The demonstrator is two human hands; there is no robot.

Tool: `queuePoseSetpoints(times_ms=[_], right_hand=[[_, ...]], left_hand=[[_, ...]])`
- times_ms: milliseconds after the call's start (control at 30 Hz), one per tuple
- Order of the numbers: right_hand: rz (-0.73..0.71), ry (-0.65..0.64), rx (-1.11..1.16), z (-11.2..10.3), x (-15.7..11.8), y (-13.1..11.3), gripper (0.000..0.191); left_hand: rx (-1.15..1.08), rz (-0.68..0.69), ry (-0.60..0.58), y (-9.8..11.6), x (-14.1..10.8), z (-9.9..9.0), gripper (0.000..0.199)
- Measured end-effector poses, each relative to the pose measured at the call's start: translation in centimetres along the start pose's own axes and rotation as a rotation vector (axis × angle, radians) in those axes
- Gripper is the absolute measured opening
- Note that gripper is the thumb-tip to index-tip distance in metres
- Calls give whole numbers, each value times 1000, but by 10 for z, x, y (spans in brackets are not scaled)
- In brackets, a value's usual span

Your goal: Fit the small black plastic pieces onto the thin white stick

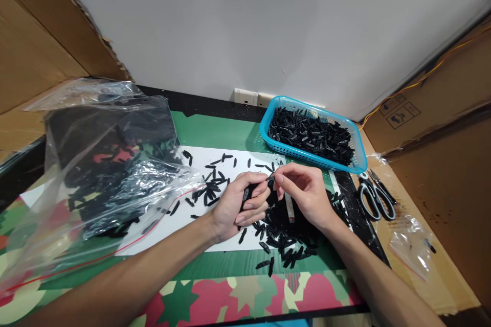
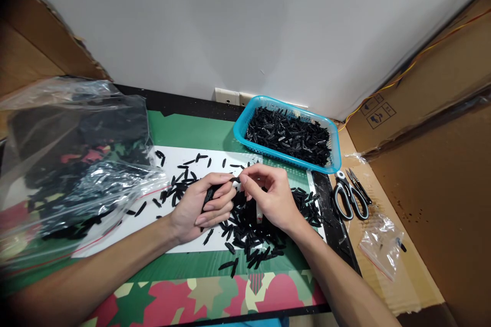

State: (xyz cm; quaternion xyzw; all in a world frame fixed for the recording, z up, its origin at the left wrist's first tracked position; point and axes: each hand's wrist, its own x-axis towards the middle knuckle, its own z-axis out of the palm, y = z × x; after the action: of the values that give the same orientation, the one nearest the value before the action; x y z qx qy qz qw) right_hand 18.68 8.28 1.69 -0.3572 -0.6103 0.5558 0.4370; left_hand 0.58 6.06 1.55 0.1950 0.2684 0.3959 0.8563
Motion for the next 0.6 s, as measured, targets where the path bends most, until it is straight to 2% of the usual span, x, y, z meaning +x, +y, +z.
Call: queuePoseSetpoints(times_ms=[300,600], right_hand=[[14,-8,-14,2,0,-1,20],[-10,-11,-62,0,-1,0,21]], left_hand=[[-20,-37,17,0,0,0,41],[-4,19,15,1,1,1,47]])
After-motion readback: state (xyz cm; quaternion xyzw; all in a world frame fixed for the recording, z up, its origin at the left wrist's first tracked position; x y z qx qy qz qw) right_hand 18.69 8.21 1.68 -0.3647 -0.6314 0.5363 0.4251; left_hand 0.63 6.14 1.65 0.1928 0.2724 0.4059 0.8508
